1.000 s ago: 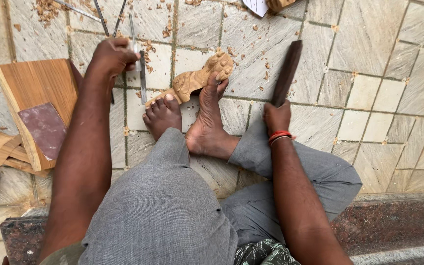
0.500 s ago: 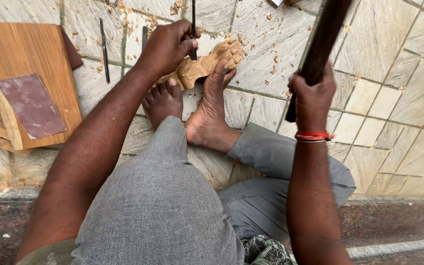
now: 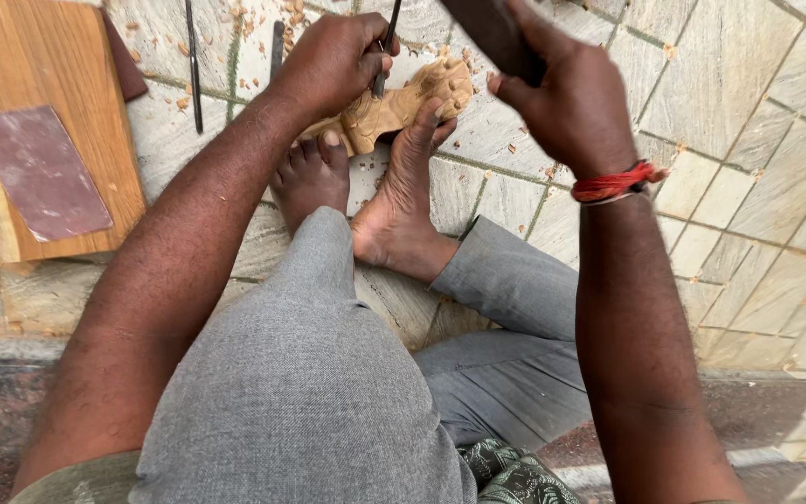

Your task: The person is carving a wooden object using a chisel and a wooden mallet. They hold the wood between their feet and repeatedly strike the chisel to shape the piece.

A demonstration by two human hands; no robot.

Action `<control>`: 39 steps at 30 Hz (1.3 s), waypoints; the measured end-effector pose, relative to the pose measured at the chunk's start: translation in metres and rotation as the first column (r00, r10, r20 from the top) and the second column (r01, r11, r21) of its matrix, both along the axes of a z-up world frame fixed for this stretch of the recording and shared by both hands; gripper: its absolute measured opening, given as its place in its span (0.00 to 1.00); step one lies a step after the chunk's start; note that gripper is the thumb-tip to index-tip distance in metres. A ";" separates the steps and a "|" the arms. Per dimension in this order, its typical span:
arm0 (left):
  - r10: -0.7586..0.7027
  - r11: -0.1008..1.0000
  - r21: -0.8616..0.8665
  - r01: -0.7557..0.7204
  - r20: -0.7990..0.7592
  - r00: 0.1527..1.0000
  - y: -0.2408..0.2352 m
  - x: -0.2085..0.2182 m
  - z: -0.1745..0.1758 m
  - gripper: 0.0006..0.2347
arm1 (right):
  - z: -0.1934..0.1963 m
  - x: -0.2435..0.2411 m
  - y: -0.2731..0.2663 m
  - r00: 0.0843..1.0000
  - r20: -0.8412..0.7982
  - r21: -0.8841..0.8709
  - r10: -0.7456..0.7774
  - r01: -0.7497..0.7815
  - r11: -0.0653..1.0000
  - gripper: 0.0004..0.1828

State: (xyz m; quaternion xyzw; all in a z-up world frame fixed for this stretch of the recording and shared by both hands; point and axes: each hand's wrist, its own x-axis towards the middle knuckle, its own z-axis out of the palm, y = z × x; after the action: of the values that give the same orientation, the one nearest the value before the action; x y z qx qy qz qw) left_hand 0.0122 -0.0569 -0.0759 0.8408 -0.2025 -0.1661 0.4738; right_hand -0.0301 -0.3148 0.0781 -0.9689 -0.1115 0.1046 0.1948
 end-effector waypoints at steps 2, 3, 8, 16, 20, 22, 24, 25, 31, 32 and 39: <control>0.009 1.000 -0.010 -0.009 -0.001 1.000 0.000 -0.002 -0.003 0.04 | -0.003 0.001 -0.001 0.999 0.001 0.141 -0.040 0.040 0.989 0.29; 0.009 1.000 -0.025 -0.009 -0.021 1.000 0.000 -0.002 -0.005 0.04 | -0.005 0.002 -0.001 0.996 -0.019 0.238 -0.087 0.089 0.967 0.27; -0.027 0.998 -0.050 0.028 0.016 1.000 0.000 -0.003 -0.006 0.04 | -0.016 0.000 -0.002 0.987 -0.006 0.338 -0.159 0.151 0.929 0.18; 0.009 0.998 -0.069 -0.014 -0.071 0.997 0.001 -0.009 -0.005 0.04 | -0.013 -0.002 -0.005 0.981 -0.105 0.267 -0.165 0.188 0.945 0.22; 0.019 1.000 -0.019 -0.019 0.019 1.000 0.001 -0.008 0.002 0.05 | -0.010 0.000 -0.005 0.998 0.070 0.136 0.006 -0.015 0.991 0.26; 0.017 0.997 -0.079 -0.016 0.011 1.000 0.001 -0.011 0.004 0.04 | -0.005 -0.001 -0.009 0.998 0.022 0.033 0.063 -0.064 0.997 0.30; 0.021 0.996 -0.082 -0.020 0.011 1.000 0.001 -0.009 0.003 0.04 | -0.005 -0.003 -0.009 0.997 -0.058 0.215 -0.044 0.055 0.975 0.26; 0.024 0.996 -0.082 -0.023 0.009 1.000 0.002 -0.010 0.002 0.03 | -0.006 -0.004 -0.008 0.990 -0.108 0.300 -0.091 0.119 0.947 0.24; 0.008 0.998 -0.055 -0.007 0.017 1.000 0.002 -0.010 0.005 0.03 | -0.007 -0.005 -0.004 0.997 0.081 0.189 -0.002 -0.013 0.982 0.21; 0.012 0.998 -0.057 -0.012 0.000 1.000 0.003 -0.010 0.005 0.03 | -0.006 -0.004 -0.003 0.995 0.091 0.132 0.034 -0.046 0.990 0.24; -0.030 0.997 -0.070 0.026 -0.048 0.998 0.001 -0.011 -0.005 0.04 | -0.010 -0.014 -0.004 0.995 -0.034 0.272 -0.090 0.095 0.957 0.22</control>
State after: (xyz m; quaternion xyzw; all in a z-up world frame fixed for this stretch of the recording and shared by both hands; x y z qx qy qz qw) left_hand 0.0015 -0.0562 -0.0808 0.8167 -0.2082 -0.1863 0.5049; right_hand -0.0441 -0.3190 0.0685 -0.9357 -0.0774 0.0893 0.3325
